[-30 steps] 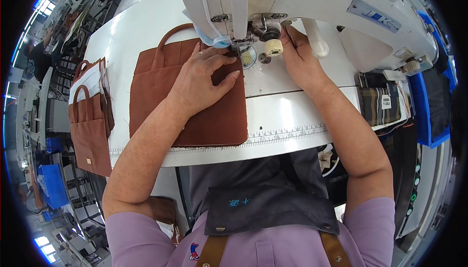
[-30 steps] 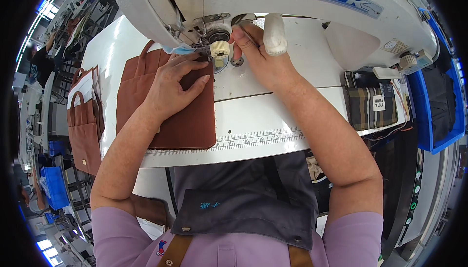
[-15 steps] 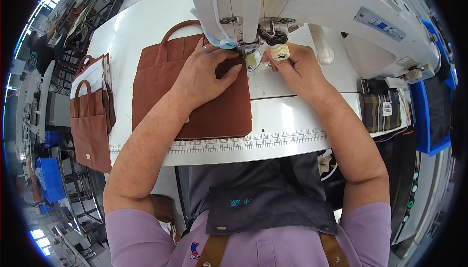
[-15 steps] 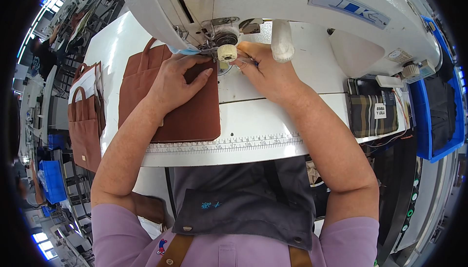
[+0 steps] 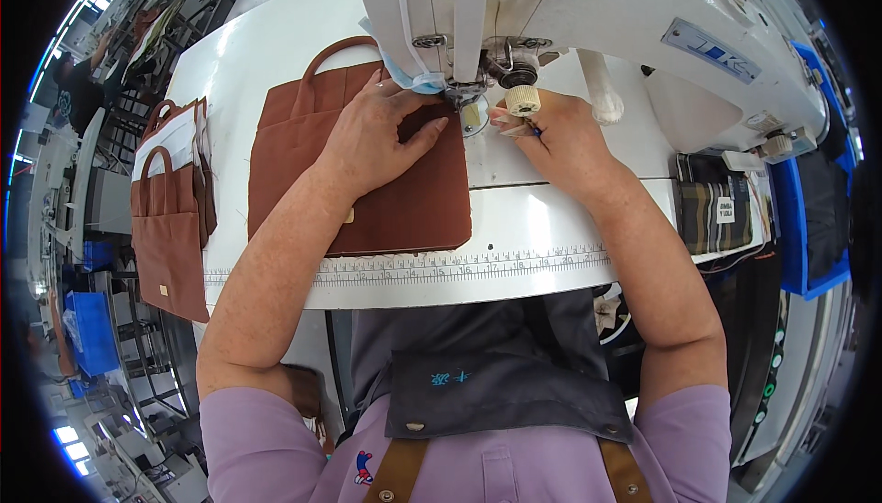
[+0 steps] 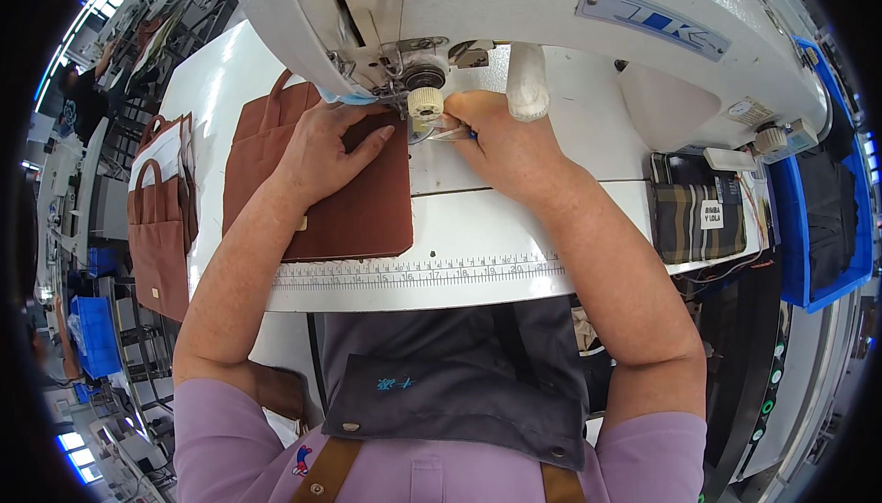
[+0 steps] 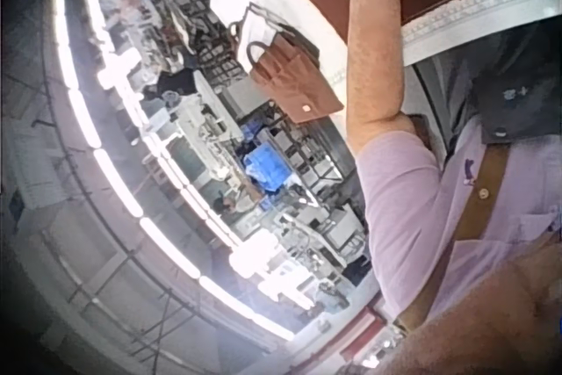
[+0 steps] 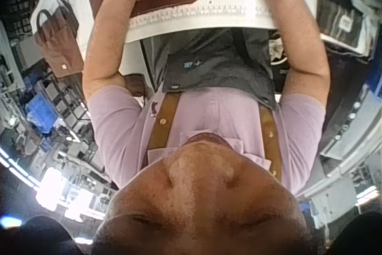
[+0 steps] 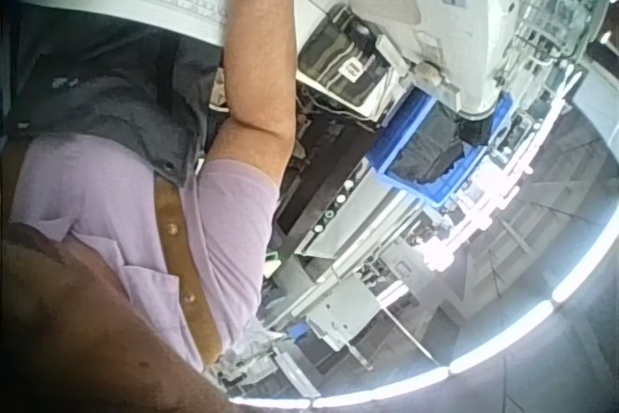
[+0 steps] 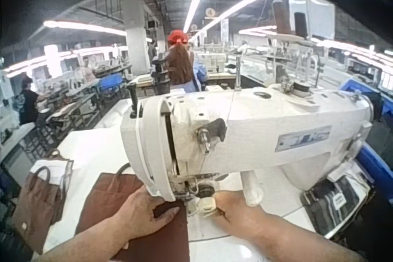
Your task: The person sews the edges of brown tote bags using an industrial sewing machine. They guide the fabric under the needle, stitch along the seams, and trim excess threads with scissors. The person handles multiple bags, moving finished ones aside and picking up new ones from a stack.
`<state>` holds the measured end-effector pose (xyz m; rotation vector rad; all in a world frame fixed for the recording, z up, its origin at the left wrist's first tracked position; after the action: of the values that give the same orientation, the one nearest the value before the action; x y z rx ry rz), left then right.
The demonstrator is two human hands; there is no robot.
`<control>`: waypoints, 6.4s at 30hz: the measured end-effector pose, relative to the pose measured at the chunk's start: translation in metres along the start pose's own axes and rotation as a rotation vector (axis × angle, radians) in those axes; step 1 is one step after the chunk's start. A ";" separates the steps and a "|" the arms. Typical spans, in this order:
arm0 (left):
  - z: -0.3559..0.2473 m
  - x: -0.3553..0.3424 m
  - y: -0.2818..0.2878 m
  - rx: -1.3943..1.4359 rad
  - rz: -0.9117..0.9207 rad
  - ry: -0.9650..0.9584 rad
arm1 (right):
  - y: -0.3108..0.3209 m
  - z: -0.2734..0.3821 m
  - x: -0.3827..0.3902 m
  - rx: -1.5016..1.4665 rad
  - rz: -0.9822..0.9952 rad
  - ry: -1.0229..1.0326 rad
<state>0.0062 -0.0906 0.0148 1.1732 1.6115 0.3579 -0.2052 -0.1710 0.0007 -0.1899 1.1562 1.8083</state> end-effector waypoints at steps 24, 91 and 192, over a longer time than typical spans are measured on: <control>0.010 -0.008 -0.002 0.048 0.067 0.120 | -0.006 0.021 0.006 0.424 0.135 0.156; 0.034 0.061 0.041 0.532 0.244 0.340 | -0.013 0.043 0.002 0.377 -0.049 0.363; -0.029 0.030 0.020 -0.020 0.019 -0.372 | 0.005 0.037 0.005 0.007 0.119 0.299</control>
<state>-0.0077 -0.0476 0.0235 1.1629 1.2712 0.1552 -0.1992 -0.1397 0.0209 -0.4064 1.4071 1.9244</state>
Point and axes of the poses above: each hand's wrist, its own x-axis away from the middle knuckle, its own y-axis out of the back of the hand, z = x × y, the point moved 4 cm from there along -x, towards the middle knuckle, and after that the axes turned 12 degrees about -z, right-handed, at the moved point
